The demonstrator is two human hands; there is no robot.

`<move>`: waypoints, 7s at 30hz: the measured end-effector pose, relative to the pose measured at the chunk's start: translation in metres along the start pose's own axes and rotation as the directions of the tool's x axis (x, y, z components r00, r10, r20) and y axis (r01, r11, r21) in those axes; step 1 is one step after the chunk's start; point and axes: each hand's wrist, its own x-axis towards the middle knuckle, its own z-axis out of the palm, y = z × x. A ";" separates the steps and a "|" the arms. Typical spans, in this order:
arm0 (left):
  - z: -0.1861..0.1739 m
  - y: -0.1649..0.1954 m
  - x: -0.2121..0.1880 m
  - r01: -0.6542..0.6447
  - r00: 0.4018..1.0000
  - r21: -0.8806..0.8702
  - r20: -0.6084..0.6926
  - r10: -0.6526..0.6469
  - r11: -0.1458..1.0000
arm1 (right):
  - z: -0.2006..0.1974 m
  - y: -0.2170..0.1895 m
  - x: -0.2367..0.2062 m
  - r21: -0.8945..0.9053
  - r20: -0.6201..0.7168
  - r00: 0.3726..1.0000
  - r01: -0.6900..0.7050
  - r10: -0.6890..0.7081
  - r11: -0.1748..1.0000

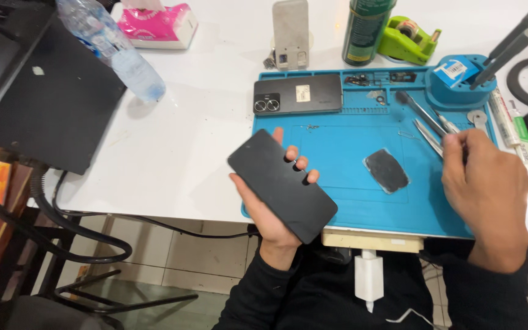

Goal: The person works on a disassembled smartphone on a blue repair mat, using a screwdriver on its internals and pressing components into place. They then hold the reassembled phone and brush dust off its screen and back cover with a brush.

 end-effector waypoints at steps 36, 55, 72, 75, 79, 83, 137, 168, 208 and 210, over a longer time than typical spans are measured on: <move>0.020 0.003 0.031 -0.157 0.970 -0.088 -0.200 0.137 0.984 | 0.007 -0.052 0.001 0.438 0.186 0.902 0.280 -0.390 0.854; 0.011 -0.002 0.033 -0.046 0.928 -0.020 -0.370 0.035 0.999 | -0.009 -0.053 0.008 0.293 0.367 0.910 0.086 -0.195 0.952; 0.017 0.021 0.143 0.703 0.447 0.650 -0.087 -0.890 0.289 | 0.014 -0.021 -0.003 0.425 0.171 0.969 0.093 -0.181 0.900; 0.008 0.016 0.162 0.613 0.371 0.771 -0.089 -0.924 0.172 | 0.015 -0.018 -0.003 0.397 0.265 0.939 0.099 -0.218 0.913; -0.001 0.015 0.165 0.623 0.219 0.770 -0.007 -0.976 0.135 | 0.016 -0.016 -0.004 0.365 0.046 0.988 0.123 -0.149 0.923; -0.003 0.016 0.154 0.636 0.144 0.763 0.033 -0.989 0.119 | 0.017 -0.015 -0.006 0.349 0.084 0.988 0.092 -0.129 0.933; -0.003 0.009 0.130 0.599 0.317 0.785 -0.047 -0.947 0.161 | 0.009 -0.028 -0.005 0.411 0.226 0.966 0.024 -0.127 0.911; -0.007 0.009 0.131 0.604 0.455 0.705 0.075 -0.887 0.370 | 0.011 -0.023 -0.011 0.324 -0.042 0.999 -0.014 0.029 0.946; -0.017 -0.001 0.124 0.600 0.646 0.552 0.092 -0.758 0.579 | 0.022 -0.019 -0.013 0.439 0.078 0.960 0.210 -0.270 0.873; -0.017 -0.002 0.124 0.614 0.653 0.544 0.057 -0.755 0.572 | 0.020 -0.018 -0.012 0.380 0.092 0.980 0.130 -0.177 0.916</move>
